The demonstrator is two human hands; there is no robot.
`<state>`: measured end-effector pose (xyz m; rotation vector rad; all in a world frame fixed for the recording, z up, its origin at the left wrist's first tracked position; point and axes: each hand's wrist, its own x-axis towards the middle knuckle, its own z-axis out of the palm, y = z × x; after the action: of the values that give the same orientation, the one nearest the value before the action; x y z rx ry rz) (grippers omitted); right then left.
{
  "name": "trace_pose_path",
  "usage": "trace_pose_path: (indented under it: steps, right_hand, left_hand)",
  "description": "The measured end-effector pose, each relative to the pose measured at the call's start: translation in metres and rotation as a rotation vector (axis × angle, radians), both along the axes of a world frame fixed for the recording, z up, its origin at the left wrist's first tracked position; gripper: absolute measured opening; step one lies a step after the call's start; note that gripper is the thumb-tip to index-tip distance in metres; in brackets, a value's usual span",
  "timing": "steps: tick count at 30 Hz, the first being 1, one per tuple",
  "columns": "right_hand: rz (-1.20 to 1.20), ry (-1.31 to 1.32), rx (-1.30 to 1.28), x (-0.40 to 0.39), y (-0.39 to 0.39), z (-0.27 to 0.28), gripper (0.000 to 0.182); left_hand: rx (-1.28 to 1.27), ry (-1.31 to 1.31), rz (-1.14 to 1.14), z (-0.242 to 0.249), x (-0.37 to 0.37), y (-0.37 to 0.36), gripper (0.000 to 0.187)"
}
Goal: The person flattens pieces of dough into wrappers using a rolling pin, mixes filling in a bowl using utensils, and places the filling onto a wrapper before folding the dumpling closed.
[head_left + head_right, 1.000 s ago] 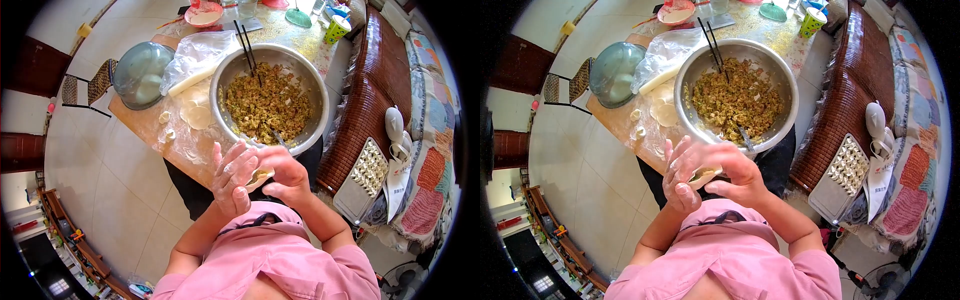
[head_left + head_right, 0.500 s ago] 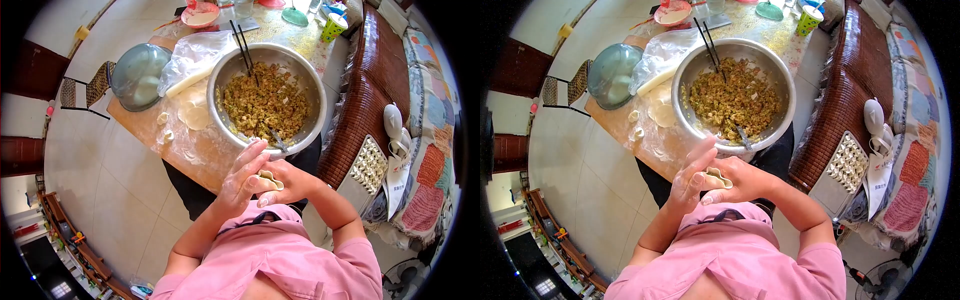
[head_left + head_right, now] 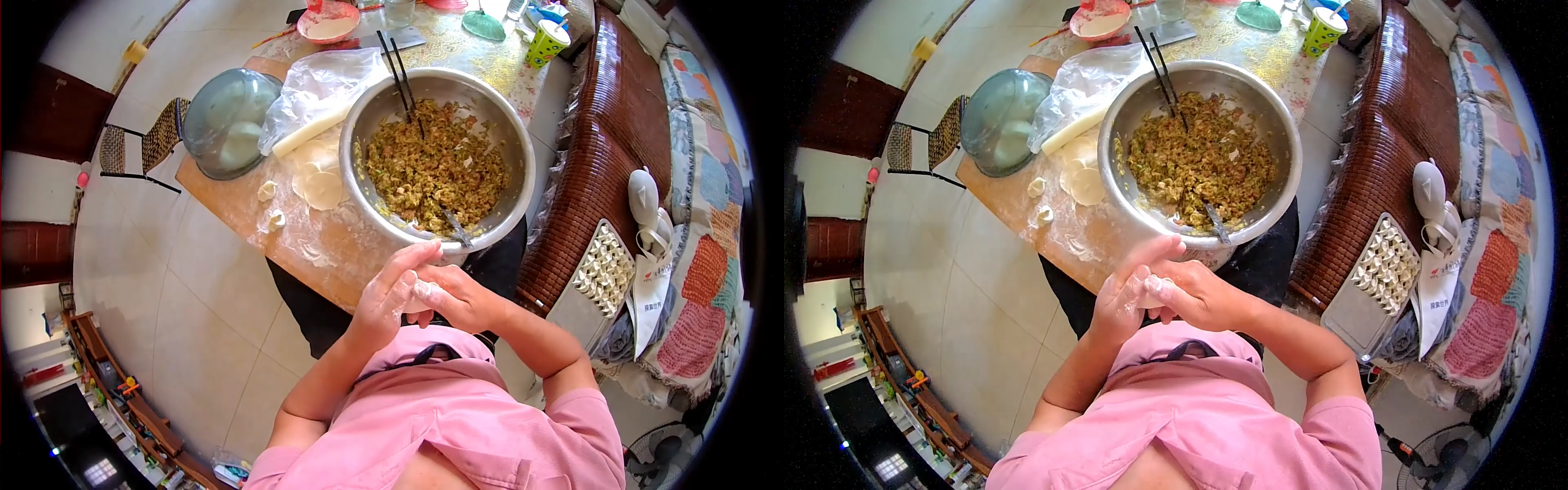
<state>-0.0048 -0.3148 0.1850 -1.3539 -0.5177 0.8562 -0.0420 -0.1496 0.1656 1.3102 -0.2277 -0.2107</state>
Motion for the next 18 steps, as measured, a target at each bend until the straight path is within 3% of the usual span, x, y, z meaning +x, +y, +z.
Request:
trace_pose_path:
  steps: [1,3,7,9,10,12,18]
  right_hand:
    - [0.002,0.002,0.0,-0.002,0.002,-0.003,0.039]
    - [-0.03,0.025,0.001,-0.003,0.007,-0.007,0.041]
    - [-0.087,0.099,-0.001,-0.005,0.021,0.0,0.039]
    - [-0.179,0.003,0.001,-0.01,0.029,-0.006,0.035]
    - [-0.174,0.005,-0.001,-0.013,0.033,-0.011,0.035]
    - [-0.336,-0.228,-0.057,-0.021,0.044,-0.02,0.031]
    - [-0.333,-0.249,-0.076,-0.025,0.06,-0.026,0.029]
  left_hand:
    - [0.0,0.002,0.002,0.001,-0.002,0.0,0.042]
    - [-0.246,0.365,0.009,0.006,-0.007,-0.001,0.043]
    - [-0.305,0.354,0.117,0.008,-0.011,-0.005,0.042]
    - [-0.245,0.446,0.177,0.015,-0.015,-0.004,0.041]
    - [-0.248,0.448,0.181,0.01,-0.017,-0.004,0.041]
    - [-0.088,0.272,0.262,-0.001,-0.022,-0.005,0.038]
    - [-0.067,0.232,0.368,-0.01,-0.033,0.002,0.033]
